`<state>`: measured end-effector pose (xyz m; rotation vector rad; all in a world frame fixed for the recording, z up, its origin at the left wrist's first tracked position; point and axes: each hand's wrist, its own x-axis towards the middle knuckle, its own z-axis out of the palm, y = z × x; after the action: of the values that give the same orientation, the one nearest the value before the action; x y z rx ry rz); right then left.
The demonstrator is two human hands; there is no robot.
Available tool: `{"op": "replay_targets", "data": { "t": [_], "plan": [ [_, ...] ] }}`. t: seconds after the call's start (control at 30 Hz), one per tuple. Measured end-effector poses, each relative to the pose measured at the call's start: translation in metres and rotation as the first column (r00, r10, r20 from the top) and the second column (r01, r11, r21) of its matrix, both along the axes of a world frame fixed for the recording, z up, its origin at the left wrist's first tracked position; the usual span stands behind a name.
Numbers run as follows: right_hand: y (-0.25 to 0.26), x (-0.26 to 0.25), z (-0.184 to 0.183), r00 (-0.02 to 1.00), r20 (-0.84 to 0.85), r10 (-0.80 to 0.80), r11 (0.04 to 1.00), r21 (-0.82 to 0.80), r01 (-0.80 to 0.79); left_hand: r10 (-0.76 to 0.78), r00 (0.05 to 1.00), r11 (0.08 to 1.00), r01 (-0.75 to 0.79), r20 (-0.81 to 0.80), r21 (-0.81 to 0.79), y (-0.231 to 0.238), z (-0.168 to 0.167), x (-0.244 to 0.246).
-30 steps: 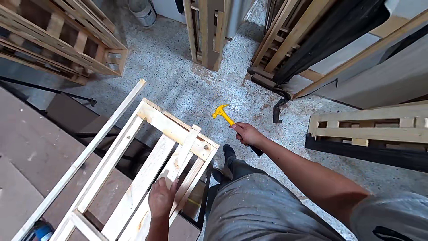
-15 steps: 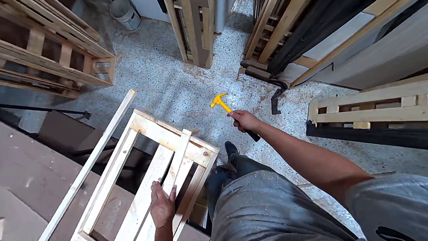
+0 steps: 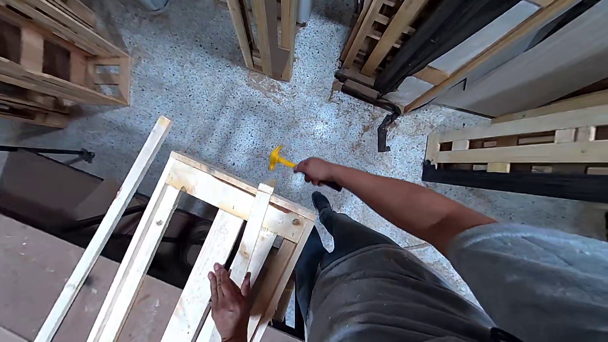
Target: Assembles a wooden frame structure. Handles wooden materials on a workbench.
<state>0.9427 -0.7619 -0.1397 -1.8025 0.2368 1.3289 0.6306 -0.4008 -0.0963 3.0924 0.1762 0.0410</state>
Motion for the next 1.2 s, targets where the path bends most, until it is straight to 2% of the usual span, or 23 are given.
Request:
{"op": "replay_targets", "data": {
  "t": [0.07,0.13,0.17,0.23,0.3,0.33,0.37,0.43,0.53,0.57,0.6,0.63,0.67,0.7,0.73,0.8,0.87,0.9,1.0,1.03,1.07,1.1,1.2],
  "plan": [
    [-0.027,0.027,-0.006,0.968,0.056,-0.243,0.968,-0.045,0.246,0.002,1.000,1.000,-0.002,0.010,-0.005,-0.001,-0.001,0.002],
    [-0.047,0.040,-0.004,0.859,0.101,-0.503,0.859,-0.059,0.509,0.003,1.000,1.000,-0.003,0.011,-0.001,-0.002,0.000,0.002],
    [-0.049,0.037,-0.004,0.822,0.112,-0.559,0.820,-0.070,0.567,0.002,1.000,1.000,-0.002,0.013,0.004,-0.001,0.000,0.003],
    [-0.032,0.009,-0.007,0.871,0.112,-0.479,0.868,-0.083,0.489,0.003,1.000,1.000,-0.003,0.002,0.005,-0.001,0.002,0.004],
    [-0.002,-0.029,-0.019,0.980,0.070,-0.185,0.982,-0.036,0.187,-0.001,1.000,1.000,0.001,-0.005,-0.004,-0.002,0.002,0.004],
    [0.008,-0.035,-0.026,0.997,0.035,-0.065,0.998,-0.007,0.065,-0.002,1.000,1.000,0.002,-0.007,-0.009,-0.002,0.002,0.004],
    [0.011,-0.033,-0.035,1.000,0.022,-0.022,1.000,0.004,0.022,-0.002,1.000,1.000,0.002,-0.012,-0.015,-0.002,0.003,0.004],
    [0.000,-0.011,-0.041,0.990,0.030,-0.135,0.990,-0.043,0.136,-0.002,1.000,1.000,0.001,-0.026,-0.021,-0.002,0.005,0.006],
    [-0.016,0.003,-0.032,0.898,0.094,-0.430,0.891,-0.114,0.439,-0.001,1.000,1.000,0.001,-0.025,-0.020,-0.002,0.005,0.006],
    [-0.012,-0.006,-0.027,0.892,0.114,-0.438,0.887,-0.108,0.449,-0.003,1.000,1.000,0.003,-0.021,-0.021,-0.002,0.005,0.006],
    [-0.003,-0.021,-0.023,0.923,0.123,-0.363,0.922,-0.092,0.375,-0.005,1.000,1.000,0.004,-0.019,-0.023,-0.001,0.005,0.005],
    [0.007,-0.036,-0.021,0.969,0.119,-0.217,0.972,-0.070,0.226,-0.008,1.000,1.000,0.008,-0.012,-0.020,-0.001,0.004,0.005],
    [0.014,-0.043,-0.015,0.995,0.075,-0.066,0.996,-0.046,0.070,-0.013,1.000,1.000,0.013,-0.002,-0.012,0.000,0.004,0.006],
    [0.015,-0.041,-0.014,1.000,0.027,0.011,1.000,-0.022,-0.010,-0.015,1.000,1.000,0.015,-0.004,-0.010,0.000,0.004,0.005],
    [0.010,-0.034,-0.014,1.000,0.009,0.001,1.000,-0.024,-0.001,-0.016,1.000,1.000,0.016,-0.005,-0.011,0.000,0.004,0.005],
    [-0.002,-0.016,-0.016,0.971,0.030,-0.236,0.971,-0.043,0.237,-0.018,1.000,1.000,0.018,0.001,-0.011,0.000,0.001,0.009],
    [0.000,-0.019,-0.009,0.893,0.053,-0.447,0.893,-0.035,0.449,-0.019,1.000,1.000,0.019,0.012,-0.022,0.001,0.002,0.006],
    [0.005,-0.027,-0.001,0.908,0.059,-0.415,0.909,-0.018,0.417,-0.022,1.000,0.999,0.023,0.019,-0.024,0.001,0.003,0.006],
    [0.009,-0.046,0.022,0.999,0.018,-0.047,0.999,0.027,0.047,-0.028,0.999,0.999,0.028,0.021,-0.030,0.002,0.003,0.008],
    [0.000,-0.040,0.027,0.999,0.034,-0.014,1.000,0.025,0.013,-0.031,0.999,0.999,0.031,0.019,-0.029,0.002,0.003,0.008],
    [-0.010,-0.033,0.036,0.996,0.066,-0.057,0.998,0.031,0.055,-0.035,0.999,0.999,0.035,0.023,-0.024,0.003,0.002,0.008],
    [-0.020,-0.026,0.046,0.980,0.102,-0.172,0.985,0.053,0.167,-0.034,0.999,0.999,0.034,0.027,-0.023,0.003,0.001,0.009],
    [-0.035,-0.016,0.091,0.807,0.099,-0.582,0.810,0.157,0.565,-0.019,1.000,0.999,0.020,0.024,-0.030,0.002,0.002,0.005]
  ]
}}
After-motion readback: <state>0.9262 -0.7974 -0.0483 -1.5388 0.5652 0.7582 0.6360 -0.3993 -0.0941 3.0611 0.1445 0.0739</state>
